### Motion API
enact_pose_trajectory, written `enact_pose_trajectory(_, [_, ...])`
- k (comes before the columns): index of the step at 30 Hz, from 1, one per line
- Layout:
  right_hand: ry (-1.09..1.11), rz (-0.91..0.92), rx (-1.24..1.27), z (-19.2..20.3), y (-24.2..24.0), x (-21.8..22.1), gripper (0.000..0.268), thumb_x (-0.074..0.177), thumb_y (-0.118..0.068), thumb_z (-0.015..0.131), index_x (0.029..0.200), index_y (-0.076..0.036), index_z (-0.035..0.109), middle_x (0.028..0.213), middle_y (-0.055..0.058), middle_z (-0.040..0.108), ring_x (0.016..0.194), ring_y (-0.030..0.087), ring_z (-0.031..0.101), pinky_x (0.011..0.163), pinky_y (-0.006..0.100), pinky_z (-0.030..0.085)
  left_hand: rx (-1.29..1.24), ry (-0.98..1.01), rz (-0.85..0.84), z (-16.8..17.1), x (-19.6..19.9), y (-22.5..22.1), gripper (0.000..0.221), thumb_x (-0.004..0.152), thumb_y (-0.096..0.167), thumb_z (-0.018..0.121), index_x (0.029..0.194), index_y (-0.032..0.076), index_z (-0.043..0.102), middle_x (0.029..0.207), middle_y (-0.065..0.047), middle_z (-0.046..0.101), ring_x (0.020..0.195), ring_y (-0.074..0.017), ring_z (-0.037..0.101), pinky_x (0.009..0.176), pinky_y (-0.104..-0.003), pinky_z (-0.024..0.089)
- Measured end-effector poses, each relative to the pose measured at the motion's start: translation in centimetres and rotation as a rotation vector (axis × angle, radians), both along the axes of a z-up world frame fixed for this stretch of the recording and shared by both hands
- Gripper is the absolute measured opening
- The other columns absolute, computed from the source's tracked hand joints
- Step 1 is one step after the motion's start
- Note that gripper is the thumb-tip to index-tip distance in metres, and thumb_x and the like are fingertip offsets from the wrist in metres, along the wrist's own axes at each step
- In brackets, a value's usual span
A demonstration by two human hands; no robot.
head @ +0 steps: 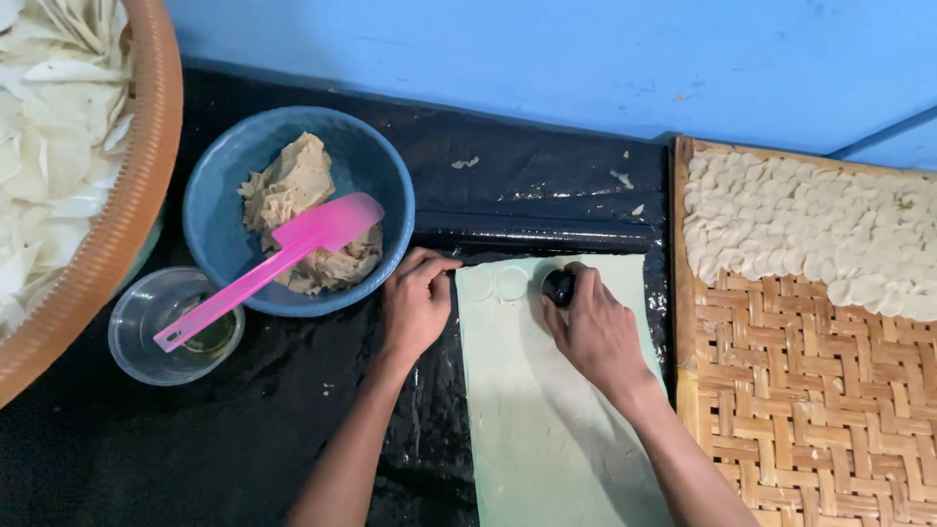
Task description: Preparing and cutting circular dough pieces for food production.
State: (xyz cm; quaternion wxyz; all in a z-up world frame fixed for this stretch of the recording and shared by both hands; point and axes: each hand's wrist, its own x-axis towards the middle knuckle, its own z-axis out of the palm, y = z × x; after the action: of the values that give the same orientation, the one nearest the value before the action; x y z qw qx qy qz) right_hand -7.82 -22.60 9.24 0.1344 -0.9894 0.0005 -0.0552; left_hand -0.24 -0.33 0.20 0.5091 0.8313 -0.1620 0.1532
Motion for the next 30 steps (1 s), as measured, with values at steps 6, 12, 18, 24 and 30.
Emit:
enact_pose_trajectory(6, [0.012,0.076,-0.145,-0.6,-0.1,1.1,0.049,0.094,-0.034,0.065,0.121,0.004,0.05,0.099,0.019,0.059,0.085,0.039,0.069,0.057,0.047,0.056,-0.014,0.036,0.007,-0.2,0.0,-0.2,0.023,0.082,-0.004,0.063,0.095,0.009,0.077,0.094,-0.007,0.07,0.09,-0.0284,0.067,0.083,-0.041,0.05])
enact_pose_trajectory(12, [0.076,0.065,-0.258,-2.3,0.3,2.6,0.049,0.1,-0.044,0.059,0.111,0.003,0.052,0.092,0.017,0.06,0.077,0.035,0.07,0.051,0.045,0.055,-0.001,-0.035,0.009,0.1,0.0,-0.2,0.022,0.081,-0.005,0.063,0.094,0.008,0.076,0.092,-0.006,0.07,0.088,-0.0279,0.067,0.082,-0.042,0.05])
enact_pose_trajectory(18, [0.112,0.026,-0.354,-2.1,0.4,3.5,0.047,0.105,-0.046,0.053,0.108,0.0,0.055,0.084,0.016,0.061,0.061,0.029,0.069,0.046,0.039,0.054,-0.035,-0.003,-0.016,1.2,0.1,-0.1,0.024,0.082,-0.01,0.062,0.095,0.005,0.075,0.092,-0.009,0.069,0.077,-0.0272,0.066,0.066,-0.038,0.052])
enact_pose_trajectory(24, [0.018,0.075,-0.369,-2.8,0.8,2.8,0.046,0.101,-0.046,0.055,0.11,-0.001,0.056,0.084,0.015,0.061,0.061,0.029,0.068,0.044,0.039,0.052,-0.026,0.06,-0.018,1.5,0.0,-0.1,0.024,0.083,-0.009,0.062,0.095,0.006,0.076,0.088,-0.009,0.069,0.071,-0.0264,0.066,0.061,-0.038,0.049])
enact_pose_trajectory(30, [0.115,0.021,-0.13,-1.5,-1.1,2.3,0.044,0.103,-0.043,0.054,0.114,-0.001,0.05,0.092,0.021,0.066,0.069,0.04,0.069,0.055,0.049,0.054,-0.031,0.031,-0.011,0.7,0.0,-0.1,0.023,0.081,-0.007,0.064,0.094,0.007,0.077,0.091,-0.009,0.07,0.079,-0.0272,0.067,0.07,-0.039,0.052])
